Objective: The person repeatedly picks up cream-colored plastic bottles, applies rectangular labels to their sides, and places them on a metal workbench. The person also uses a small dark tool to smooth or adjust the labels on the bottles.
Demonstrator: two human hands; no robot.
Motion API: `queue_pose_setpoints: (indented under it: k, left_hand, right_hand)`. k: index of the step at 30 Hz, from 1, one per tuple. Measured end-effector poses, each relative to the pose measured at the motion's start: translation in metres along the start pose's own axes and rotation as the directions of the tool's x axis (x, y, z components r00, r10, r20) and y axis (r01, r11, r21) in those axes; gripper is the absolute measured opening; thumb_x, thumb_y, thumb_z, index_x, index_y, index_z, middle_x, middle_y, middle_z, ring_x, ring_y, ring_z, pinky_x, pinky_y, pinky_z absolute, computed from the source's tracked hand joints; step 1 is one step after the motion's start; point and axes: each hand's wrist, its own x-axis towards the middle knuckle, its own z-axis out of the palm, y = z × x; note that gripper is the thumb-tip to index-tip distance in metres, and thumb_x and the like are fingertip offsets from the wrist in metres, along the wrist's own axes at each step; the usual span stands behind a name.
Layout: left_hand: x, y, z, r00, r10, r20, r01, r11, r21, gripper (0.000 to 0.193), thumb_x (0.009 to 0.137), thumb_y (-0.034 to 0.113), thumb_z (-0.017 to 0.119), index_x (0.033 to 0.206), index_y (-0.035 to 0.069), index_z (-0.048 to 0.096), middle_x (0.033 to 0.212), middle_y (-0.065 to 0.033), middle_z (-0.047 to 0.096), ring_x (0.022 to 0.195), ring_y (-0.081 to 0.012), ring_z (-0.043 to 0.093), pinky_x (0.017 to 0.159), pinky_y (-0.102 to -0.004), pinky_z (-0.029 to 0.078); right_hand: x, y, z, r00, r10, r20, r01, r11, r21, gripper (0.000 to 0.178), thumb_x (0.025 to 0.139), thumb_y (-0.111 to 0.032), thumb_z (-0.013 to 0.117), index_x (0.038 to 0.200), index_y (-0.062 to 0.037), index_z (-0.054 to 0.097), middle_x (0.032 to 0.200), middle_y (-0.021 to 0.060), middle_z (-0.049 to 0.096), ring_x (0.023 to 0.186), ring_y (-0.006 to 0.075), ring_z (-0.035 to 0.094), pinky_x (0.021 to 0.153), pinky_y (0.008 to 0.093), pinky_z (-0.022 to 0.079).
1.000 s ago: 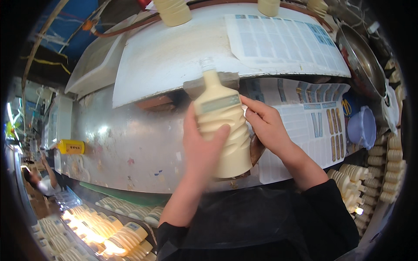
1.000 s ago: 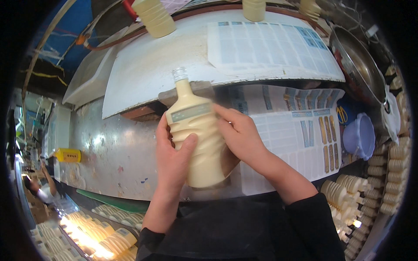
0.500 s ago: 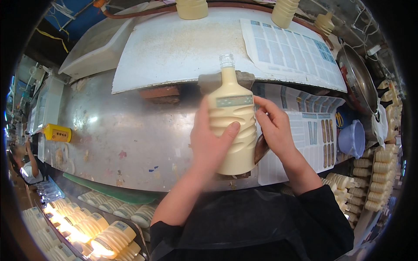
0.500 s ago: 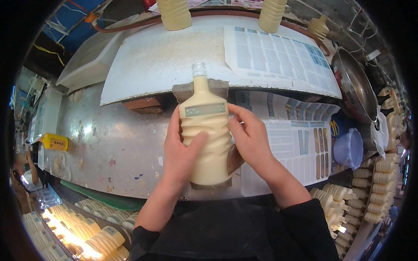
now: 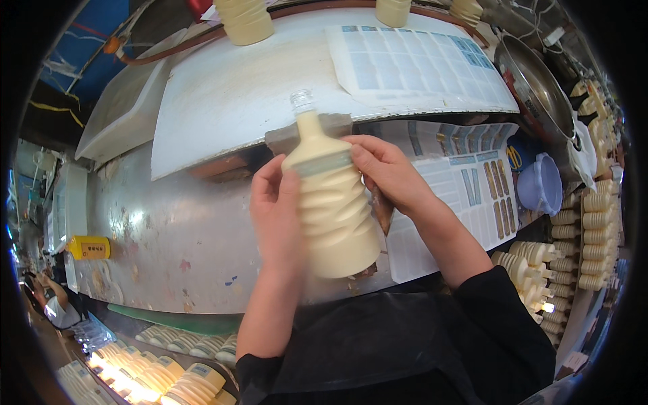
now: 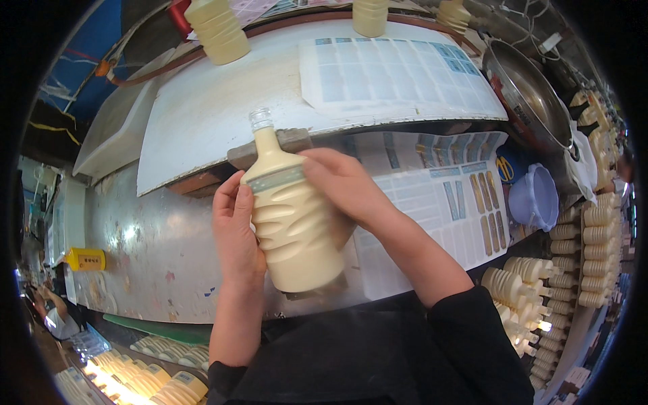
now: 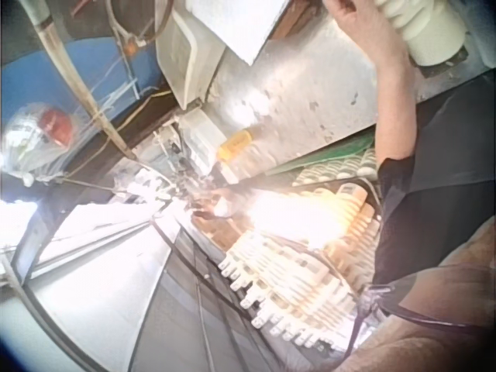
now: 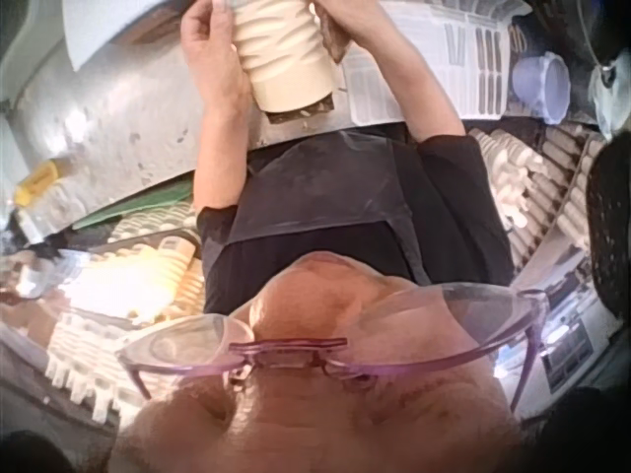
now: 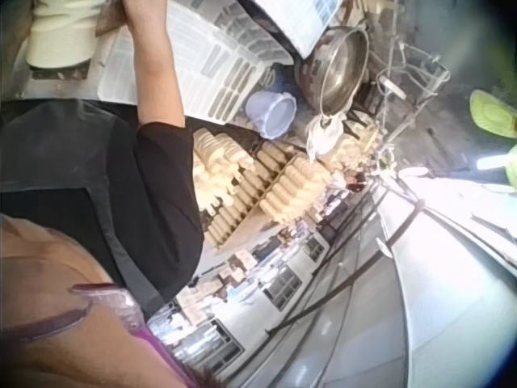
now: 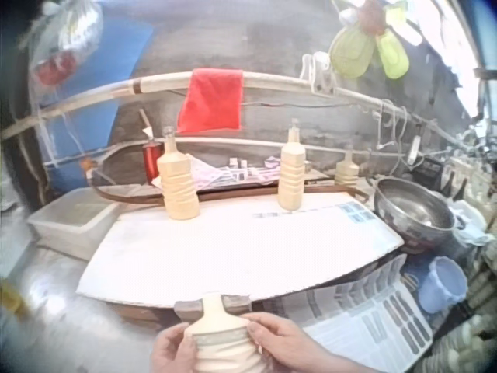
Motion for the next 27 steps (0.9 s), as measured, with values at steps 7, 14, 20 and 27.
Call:
queue_pose_setpoints:
  k: [7, 14, 20, 27]
  left_hand:
    - [0.001, -0.005, -0.001, 1.000, 0.009, -0.016, -0.010, 1.000, -0.027, 0.030, 0.103, 0.009, 0.061, 0.131, 0.000, 0.055, 0.122, -0.0081, 0.062, 0.111, -0.0150, 0.059, 0.099, -0.0307, 0.049]
    - [0.005, -0.009, -0.003, 0.999, 0.027, -0.028, -0.028, 0.999, -0.031, 0.024, 0.105, 0.011, 0.059, 0.127, 0.001, 0.058, 0.120, -0.0098, 0.065, 0.107, -0.0175, 0.066, 0.092, -0.0332, 0.059]
    - [0.007, -0.012, -0.006, 1.000, 0.020, -0.009, -0.020, 0.998, -0.063, 0.024, 0.104, 0.010, 0.058, 0.127, 0.001, 0.058, 0.120, -0.0099, 0.065, 0.104, -0.0174, 0.067, 0.091, -0.0329, 0.059]
    - [0.006, -0.003, -0.007, 0.996, -0.064, 0.066, 0.070, 0.993, -0.090, 0.030, 0.107, 0.018, 0.054, 0.132, 0.001, 0.055, 0.124, -0.0071, 0.061, 0.114, -0.0152, 0.057, 0.100, -0.0325, 0.047]
  right_hand:
    - [0.003, 0.005, 0.002, 1.000, -0.011, -0.002, 0.011, 0.999, 0.041, 0.035, 0.106, -0.025, 0.059, 0.130, 0.0007, 0.063, 0.113, 0.0028, 0.069, 0.101, 0.0070, 0.061, 0.087, 0.0241, 0.051]
    - [0.003, 0.002, 0.001, 1.000, 0.001, 0.005, -0.001, 0.998, 0.070, 0.034, 0.106, -0.024, 0.060, 0.129, 0.0007, 0.064, 0.113, 0.0030, 0.069, 0.101, 0.0078, 0.062, 0.088, 0.0252, 0.051]
    - [0.005, 0.007, 0.002, 1.000, 0.002, 0.004, -0.003, 0.995, 0.104, 0.034, 0.105, -0.023, 0.061, 0.129, 0.0009, 0.064, 0.114, 0.0036, 0.070, 0.103, 0.0078, 0.062, 0.090, 0.0254, 0.051]
    - [0.004, -0.005, -0.017, 0.995, 0.078, -0.061, -0.078, 0.997, -0.003, 0.039, 0.108, -0.033, 0.053, 0.118, -0.0004, 0.072, 0.093, -0.0017, 0.066, 0.086, 0.0068, 0.059, 0.078, 0.0209, 0.047]
